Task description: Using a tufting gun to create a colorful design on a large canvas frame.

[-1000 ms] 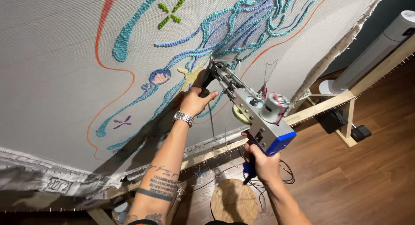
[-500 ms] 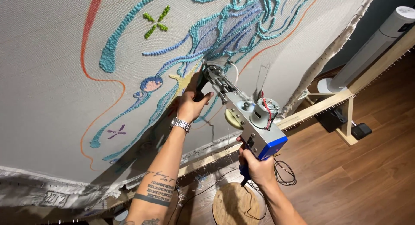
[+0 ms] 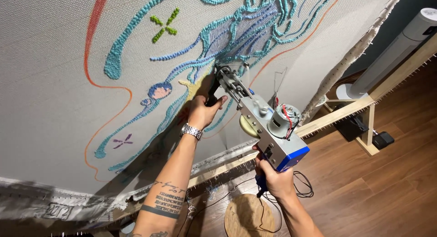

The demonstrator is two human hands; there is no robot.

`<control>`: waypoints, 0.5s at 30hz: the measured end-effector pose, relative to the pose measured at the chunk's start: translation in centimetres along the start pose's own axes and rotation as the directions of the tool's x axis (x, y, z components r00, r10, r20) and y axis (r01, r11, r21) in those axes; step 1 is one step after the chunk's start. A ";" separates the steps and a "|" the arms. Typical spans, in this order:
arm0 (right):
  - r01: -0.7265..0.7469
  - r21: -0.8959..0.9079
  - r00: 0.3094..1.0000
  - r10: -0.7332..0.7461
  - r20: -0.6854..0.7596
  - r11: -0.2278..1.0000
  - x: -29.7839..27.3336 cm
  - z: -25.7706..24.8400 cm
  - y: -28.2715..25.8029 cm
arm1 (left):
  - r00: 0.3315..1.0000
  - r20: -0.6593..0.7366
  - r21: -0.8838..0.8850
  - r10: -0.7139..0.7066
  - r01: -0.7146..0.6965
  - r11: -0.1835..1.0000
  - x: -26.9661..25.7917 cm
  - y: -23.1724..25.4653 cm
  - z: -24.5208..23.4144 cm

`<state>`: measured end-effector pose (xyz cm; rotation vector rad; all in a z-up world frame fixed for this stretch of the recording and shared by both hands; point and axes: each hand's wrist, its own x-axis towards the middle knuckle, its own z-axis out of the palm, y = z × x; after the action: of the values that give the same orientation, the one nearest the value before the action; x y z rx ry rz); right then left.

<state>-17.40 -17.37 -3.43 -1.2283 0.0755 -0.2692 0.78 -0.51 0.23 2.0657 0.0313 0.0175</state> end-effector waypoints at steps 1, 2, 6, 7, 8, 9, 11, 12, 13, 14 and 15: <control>-0.001 0.000 1.000 0.001 0.000 1.000 -0.1 -0.1 0.1 | 1.000 0.000 0.000 -0.001 0.001 1.000 -0.1 0.3 -0.2; 0.005 -0.031 1.000 -0.005 -0.020 0.999 -0.2 -0.2 0.1 | 1.000 0.029 0.029 -0.003 0.003 1.000 -0.2 0.7 -0.3; -0.029 -0.047 0.993 0.024 -0.112 0.998 -0.3 -0.7 0.8 | 0.981 0.032 0.090 0.192 -0.194 0.977 -0.1 0.8 -0.3; -0.031 -0.049 0.993 0.025 -0.114 0.998 -0.5 -1.0 0.6 | 0.981 0.034 0.088 0.190 -0.193 0.977 -0.2 0.5 0.1; -0.047 -0.043 0.992 0.041 -0.122 0.998 -0.7 -1.0 0.4 | 0.997 0.049 0.142 0.058 -0.064 0.988 -0.2 0.3 0.3; -0.063 -0.036 0.990 0.058 -0.131 0.997 -0.8 -1.1 0.1 | 0.995 0.057 0.197 -0.076 0.063 0.978 -0.3 0.0 0.5; -0.037 -0.023 0.996 0.035 -0.086 0.999 -1.0 -1.9 -0.4 | 0.984 0.176 0.026 -0.013 0.009 1.000 -1.0 0.2 0.9; -0.012 -0.008 0.999 0.012 -0.040 1.000 -1.1 -2.4 -0.7 | 0.958 0.280 -0.151 0.068 -0.026 0.988 -1.4 0.3 1.2; -0.013 -0.012 0.999 0.012 -0.043 1.000 -1.4 -2.9 -1.2 | 0.957 0.283 -0.154 0.068 -0.025 0.988 -1.3 -0.1 1.8; -0.037 0.012 0.996 0.037 -0.076 0.999 -1.6 -3.3 -1.6 | 0.913 0.402 -0.249 0.070 0.035 0.968 -1.1 -0.5 2.4; -0.059 0.036 0.992 0.063 -0.108 0.998 -1.9 -3.8 -2.1 | 0.854 0.513 -0.333 0.085 0.107 0.937 -1.0 -0.9 3.0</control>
<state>-20.35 -21.00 -2.95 -1.1764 0.2022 -0.2832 -0.15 -2.72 -1.98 1.6498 -0.2787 -0.5140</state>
